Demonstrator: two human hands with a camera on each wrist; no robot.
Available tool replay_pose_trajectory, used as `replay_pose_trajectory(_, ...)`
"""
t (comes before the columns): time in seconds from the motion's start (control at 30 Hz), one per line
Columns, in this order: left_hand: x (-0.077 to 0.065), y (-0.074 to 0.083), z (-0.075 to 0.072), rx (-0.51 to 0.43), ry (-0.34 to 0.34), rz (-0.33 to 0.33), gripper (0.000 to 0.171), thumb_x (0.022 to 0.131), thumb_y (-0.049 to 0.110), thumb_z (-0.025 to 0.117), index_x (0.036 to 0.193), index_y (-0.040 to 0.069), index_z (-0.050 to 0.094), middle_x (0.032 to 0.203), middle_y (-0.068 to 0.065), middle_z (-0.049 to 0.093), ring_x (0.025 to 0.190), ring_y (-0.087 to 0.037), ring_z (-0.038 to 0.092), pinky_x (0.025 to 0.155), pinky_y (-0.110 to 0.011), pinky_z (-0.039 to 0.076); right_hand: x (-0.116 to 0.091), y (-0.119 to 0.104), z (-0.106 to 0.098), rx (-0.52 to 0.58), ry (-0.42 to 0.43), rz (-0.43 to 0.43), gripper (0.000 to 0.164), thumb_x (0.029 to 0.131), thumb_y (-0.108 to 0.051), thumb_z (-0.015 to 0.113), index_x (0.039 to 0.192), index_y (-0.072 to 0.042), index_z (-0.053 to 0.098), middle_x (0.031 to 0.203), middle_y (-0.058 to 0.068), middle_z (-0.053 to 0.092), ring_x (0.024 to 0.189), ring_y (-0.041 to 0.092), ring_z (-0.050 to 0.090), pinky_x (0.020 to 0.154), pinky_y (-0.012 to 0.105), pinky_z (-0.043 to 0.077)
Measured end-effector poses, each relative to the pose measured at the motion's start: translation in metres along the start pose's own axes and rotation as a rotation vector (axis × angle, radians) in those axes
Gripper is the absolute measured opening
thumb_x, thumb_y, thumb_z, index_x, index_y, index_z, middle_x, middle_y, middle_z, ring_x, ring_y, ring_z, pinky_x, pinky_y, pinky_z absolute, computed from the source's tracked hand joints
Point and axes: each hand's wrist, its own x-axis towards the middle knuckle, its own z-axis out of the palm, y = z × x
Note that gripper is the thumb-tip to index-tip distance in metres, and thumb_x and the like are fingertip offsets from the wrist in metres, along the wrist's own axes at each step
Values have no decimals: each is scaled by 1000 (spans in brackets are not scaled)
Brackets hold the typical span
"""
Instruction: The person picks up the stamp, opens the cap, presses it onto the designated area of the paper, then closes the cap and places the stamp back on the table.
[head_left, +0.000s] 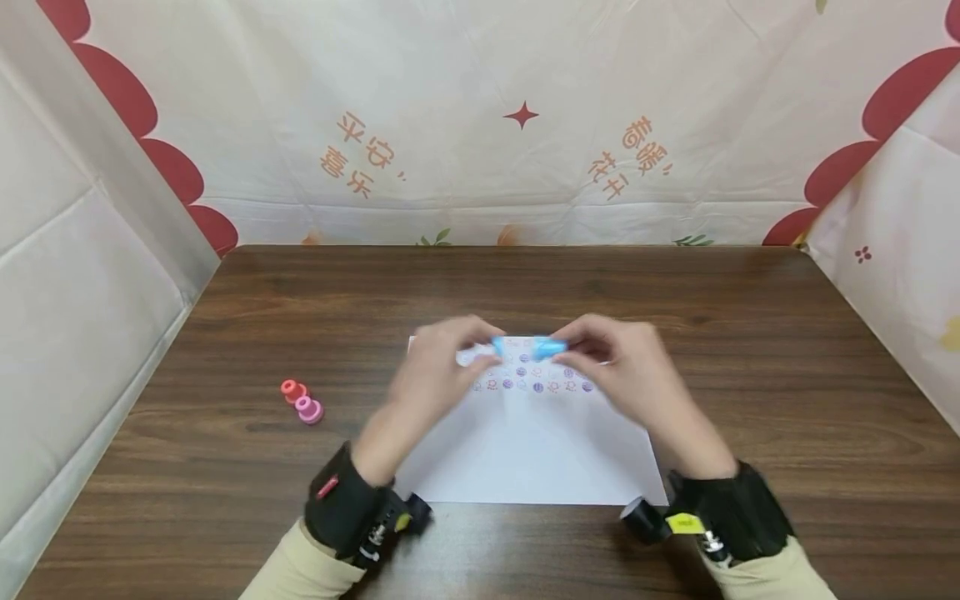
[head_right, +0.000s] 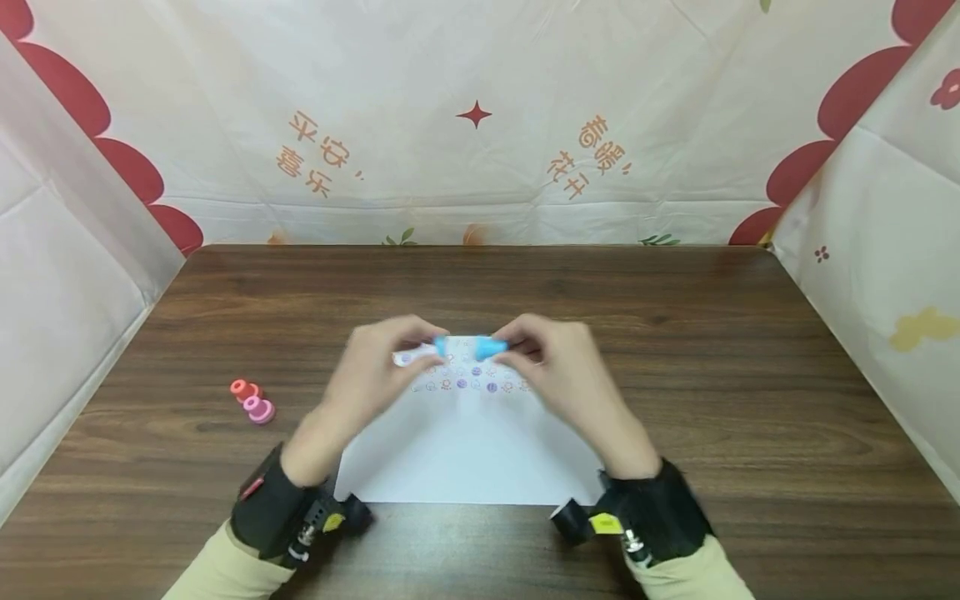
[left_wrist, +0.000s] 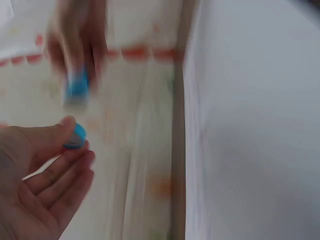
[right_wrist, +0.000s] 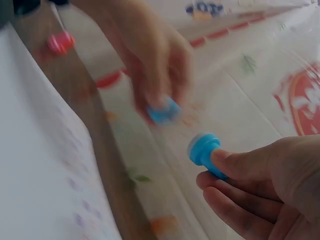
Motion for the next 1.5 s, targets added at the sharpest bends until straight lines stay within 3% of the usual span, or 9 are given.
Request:
replay_pose_trajectory(0.13,-8,-13,-28,-2,82,-107,25,77,10,79,101,8,71,95,-7,75,86,-17,70,79,-39,62,-9,11,-22,-52,94,132,19,78,-7,77,96,-8,72,90,10,74,69,19,64,61,2,50)
replay_pose_trajectory(0.23,-11,-15,-39,16,48,-106,28,78,12,78,105,8,70,99,-8,74,90,-19,68,82,-40,61,-13,18,-25,-41,69,128,20,79,-10,77,98,-6,72,91,13,73,70,23,65,64,0,50)
replay_pose_trajectory(0.33,-13,-16,-40,27,6,-93,30,80,15,77,108,7,69,103,-8,73,96,-20,67,86,-39,59,-13,23,-19,-10,34,105,21,80,-12,76,100,-5,71,93,14,73,72,20,67,67,1,51)
replay_pose_trajectory(0.7,-25,-22,-41,12,22,-158,31,77,9,79,106,9,68,104,-8,72,94,-19,67,86,-40,59,-12,24,-12,70,40,104,24,82,-8,74,105,-5,69,97,13,72,74,7,66,69,3,53)
replay_pose_trajectory(1.2,-35,-27,-50,23,40,-151,34,75,4,80,106,7,67,105,-11,71,91,-23,68,84,-42,60,-8,18,-9,84,29,97,24,83,-8,73,106,-5,69,97,13,71,72,10,65,66,5,53)
replay_pose_trajectory(1.5,-38,-27,-57,25,64,-143,32,76,4,79,105,7,67,102,-9,71,88,-17,67,83,-40,60,-5,8,-4,122,31,134,26,84,-11,73,109,-8,69,101,11,71,81,10,65,70,4,53)
